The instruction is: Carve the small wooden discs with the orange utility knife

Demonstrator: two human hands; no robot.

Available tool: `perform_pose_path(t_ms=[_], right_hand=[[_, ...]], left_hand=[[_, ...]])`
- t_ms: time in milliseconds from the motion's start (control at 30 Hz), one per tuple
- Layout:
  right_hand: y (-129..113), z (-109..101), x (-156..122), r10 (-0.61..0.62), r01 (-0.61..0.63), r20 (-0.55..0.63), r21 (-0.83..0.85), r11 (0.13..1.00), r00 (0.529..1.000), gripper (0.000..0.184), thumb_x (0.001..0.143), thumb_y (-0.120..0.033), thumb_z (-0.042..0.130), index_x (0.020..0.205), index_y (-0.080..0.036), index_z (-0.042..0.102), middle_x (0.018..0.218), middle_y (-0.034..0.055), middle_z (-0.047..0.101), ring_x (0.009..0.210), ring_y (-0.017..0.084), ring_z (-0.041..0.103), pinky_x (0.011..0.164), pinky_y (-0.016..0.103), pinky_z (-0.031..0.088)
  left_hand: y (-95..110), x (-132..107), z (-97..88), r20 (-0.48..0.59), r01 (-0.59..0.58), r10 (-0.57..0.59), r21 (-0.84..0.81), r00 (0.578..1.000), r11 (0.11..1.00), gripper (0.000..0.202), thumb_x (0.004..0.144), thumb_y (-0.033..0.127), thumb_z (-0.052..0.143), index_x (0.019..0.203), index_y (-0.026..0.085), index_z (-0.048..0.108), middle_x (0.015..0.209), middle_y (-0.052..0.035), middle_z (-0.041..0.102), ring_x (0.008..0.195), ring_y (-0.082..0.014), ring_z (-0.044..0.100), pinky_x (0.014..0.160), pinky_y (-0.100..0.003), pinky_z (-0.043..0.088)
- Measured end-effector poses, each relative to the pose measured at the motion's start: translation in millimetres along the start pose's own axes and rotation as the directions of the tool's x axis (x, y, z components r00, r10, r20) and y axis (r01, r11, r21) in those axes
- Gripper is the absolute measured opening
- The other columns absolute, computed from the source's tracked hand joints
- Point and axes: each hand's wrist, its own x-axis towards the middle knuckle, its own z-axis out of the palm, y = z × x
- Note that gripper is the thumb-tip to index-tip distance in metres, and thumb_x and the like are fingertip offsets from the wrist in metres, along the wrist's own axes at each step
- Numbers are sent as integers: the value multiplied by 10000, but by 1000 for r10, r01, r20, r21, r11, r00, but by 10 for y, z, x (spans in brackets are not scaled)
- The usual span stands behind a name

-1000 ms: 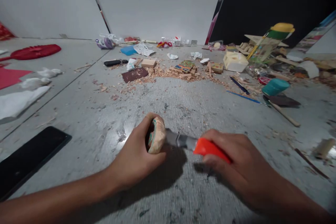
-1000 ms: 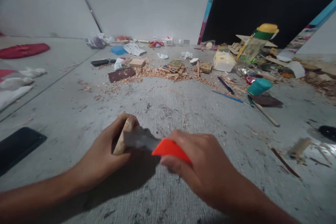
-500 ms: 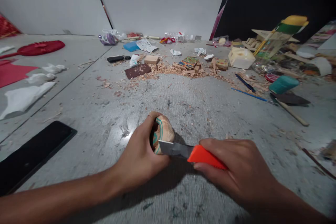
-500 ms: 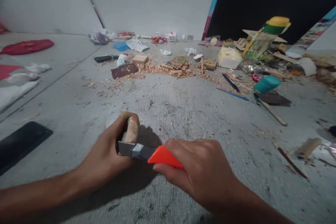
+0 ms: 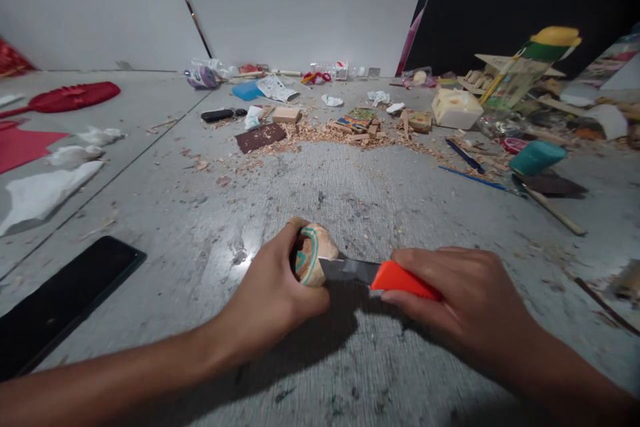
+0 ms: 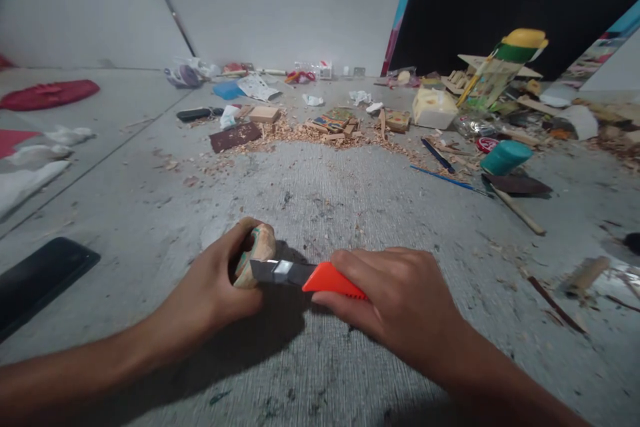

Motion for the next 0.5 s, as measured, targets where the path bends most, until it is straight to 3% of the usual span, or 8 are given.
perform_pose_path(t_ms=[300, 367, 433, 467, 500], right_hand=[[35, -16, 29, 41, -38, 37, -73, 997, 998, 553, 1141, -660, 505, 855, -238, 717, 659, 13, 717, 552, 171, 633, 558, 327, 350], [232, -148, -7, 168, -170, -25, -154, 973, 985, 589, 1106, -740, 498, 907, -250, 757, 616, 22, 678, 506, 188, 589, 530, 332, 330], [500, -345, -64, 392, -444, -226, -271, 854, 892, 647, 1068, -817, 469, 900, -265, 760, 516, 5, 567, 404, 173, 433, 484, 324, 259], [623, -441, -94, 443, -519, -292, -286, 806, 848, 627, 1078, -793, 479, 865, -258, 727, 509, 10, 547, 394, 171, 401, 476, 324, 244], [716, -519, -119, 474, -579, -361, -279, 766, 803, 585, 1120, -726, 438, 875, -264, 701, 585, 39, 601, 471, 201, 489, 506, 343, 294]], left_hand=[[25, 62, -31, -40, 13, -11, 65, 999, 998, 326, 606, 240, 652, 898, 229, 507, 751, 37, 524, 671, -156, 447, 558, -287, 331], [23, 11, -52, -67, -46, 50, 62, 996, 997, 307, 615, 252, 631, 884, 236, 483, 773, 35, 495, 697, -163, 441, 583, -296, 337], [8, -55, -61, -101, -161, 167, 63, 981, 985, 293, 625, 250, 604, 884, 243, 466, 796, 35, 461, 717, -167, 423, 610, -303, 340], [-4, -83, -58, -95, -211, 216, 64, 972, 975, 294, 628, 240, 594, 893, 245, 468, 805, 36, 455, 720, -168, 417, 620, -307, 340], [-19, -102, -48, -72, -234, 238, 64, 969, 970, 296, 634, 230, 590, 905, 246, 473, 813, 35, 459, 725, -171, 423, 630, -313, 347]])
